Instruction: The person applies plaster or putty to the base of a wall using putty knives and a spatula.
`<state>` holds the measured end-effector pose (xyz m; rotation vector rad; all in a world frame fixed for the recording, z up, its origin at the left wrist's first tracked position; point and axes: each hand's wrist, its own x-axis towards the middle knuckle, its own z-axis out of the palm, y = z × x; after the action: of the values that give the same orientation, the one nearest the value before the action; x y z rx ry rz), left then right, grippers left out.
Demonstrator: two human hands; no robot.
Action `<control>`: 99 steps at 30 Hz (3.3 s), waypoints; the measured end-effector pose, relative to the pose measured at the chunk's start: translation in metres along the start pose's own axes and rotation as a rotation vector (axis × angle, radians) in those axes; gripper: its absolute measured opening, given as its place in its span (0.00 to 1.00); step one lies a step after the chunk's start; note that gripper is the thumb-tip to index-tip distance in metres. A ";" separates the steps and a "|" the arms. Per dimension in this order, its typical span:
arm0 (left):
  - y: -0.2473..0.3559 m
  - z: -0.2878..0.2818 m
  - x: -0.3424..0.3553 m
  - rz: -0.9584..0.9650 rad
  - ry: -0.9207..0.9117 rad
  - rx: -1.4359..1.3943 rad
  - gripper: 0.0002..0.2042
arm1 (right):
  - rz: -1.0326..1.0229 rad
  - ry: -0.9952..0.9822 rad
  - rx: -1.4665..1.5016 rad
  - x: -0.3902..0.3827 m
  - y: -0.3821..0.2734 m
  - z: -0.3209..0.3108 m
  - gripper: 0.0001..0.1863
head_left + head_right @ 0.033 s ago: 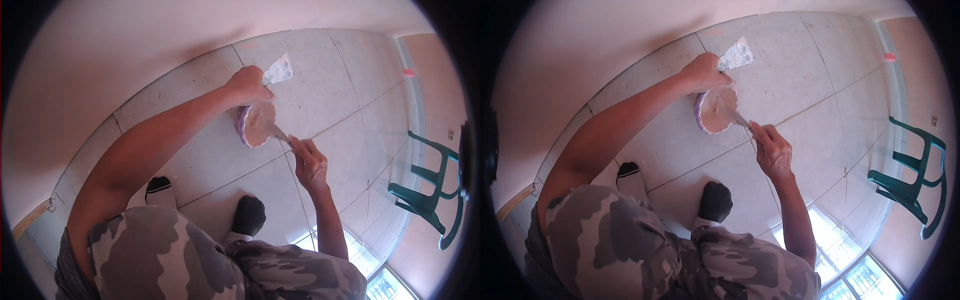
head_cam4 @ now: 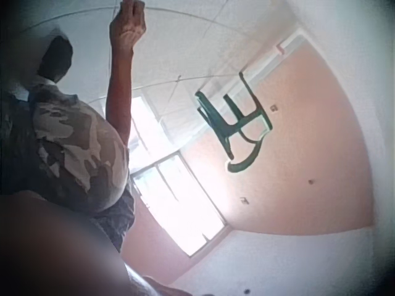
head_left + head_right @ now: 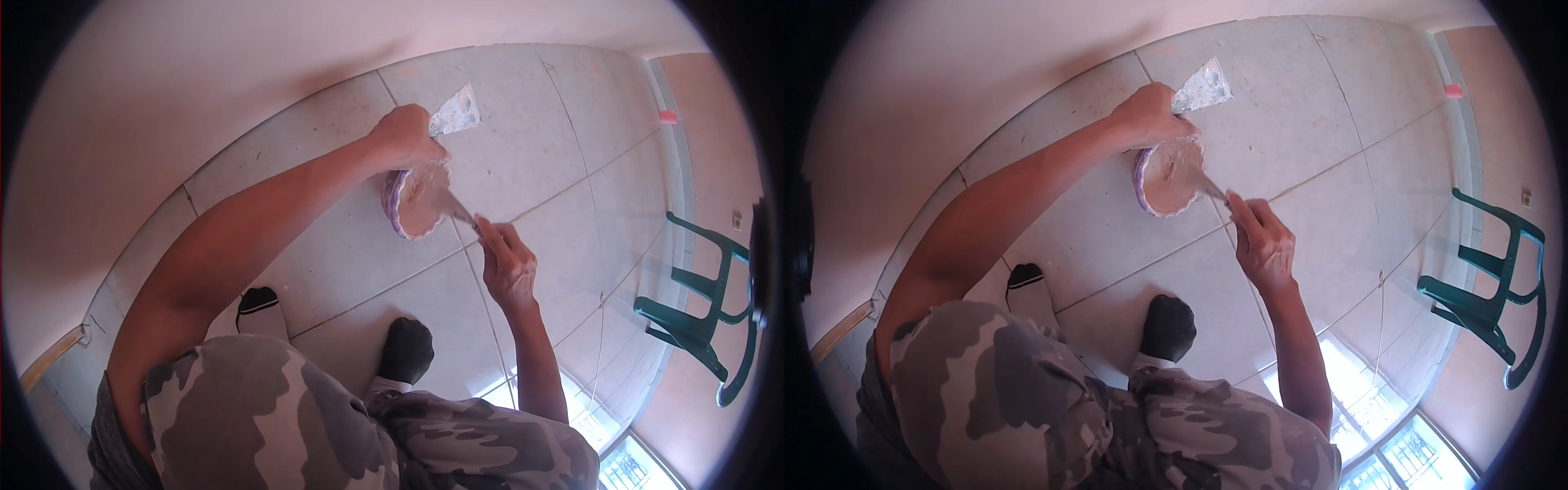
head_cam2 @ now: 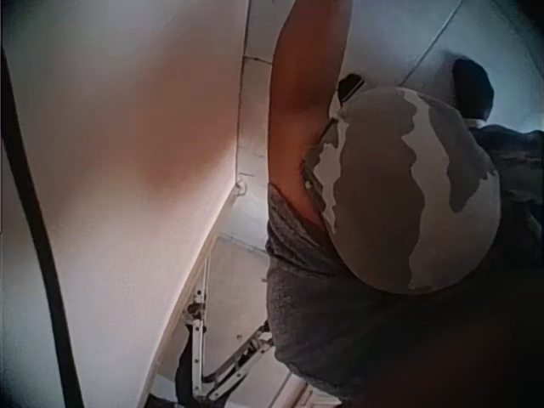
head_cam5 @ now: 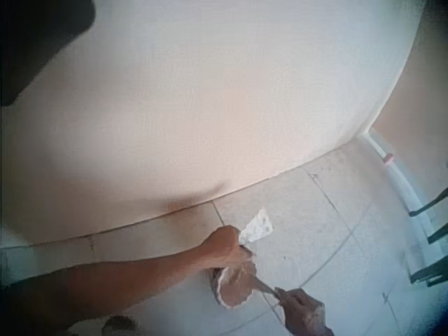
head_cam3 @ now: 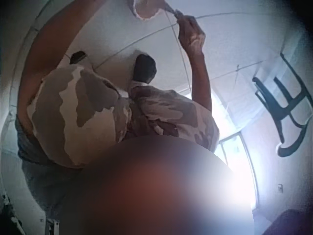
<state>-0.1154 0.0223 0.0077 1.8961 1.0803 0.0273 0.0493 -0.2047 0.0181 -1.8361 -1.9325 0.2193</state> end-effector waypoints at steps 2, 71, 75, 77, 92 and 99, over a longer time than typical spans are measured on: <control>0.001 0.000 0.001 0.012 -0.010 -0.006 0.22 | -0.010 0.042 -0.056 0.006 -0.003 0.002 0.22; -0.023 0.047 -0.086 0.684 0.332 -0.045 0.09 | 0.505 0.064 0.266 -0.085 -0.088 0.046 0.19; -0.026 0.048 -0.088 0.685 0.326 -0.044 0.09 | 0.591 0.021 0.271 -0.090 -0.101 0.041 0.18; -0.022 0.047 -0.082 0.751 0.347 -0.012 0.08 | 0.596 0.028 0.399 -0.087 -0.089 0.045 0.17; -0.023 0.049 -0.090 0.714 0.333 -0.099 0.10 | 0.548 0.033 0.278 -0.079 -0.095 0.033 0.19; -0.021 0.050 -0.084 0.673 0.285 -0.083 0.09 | 0.464 0.116 0.318 -0.089 -0.092 0.052 0.19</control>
<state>-0.1597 -0.0662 -0.0031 2.1367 0.5581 0.7278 -0.0562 -0.2905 -0.0081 -1.9950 -1.2849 0.5221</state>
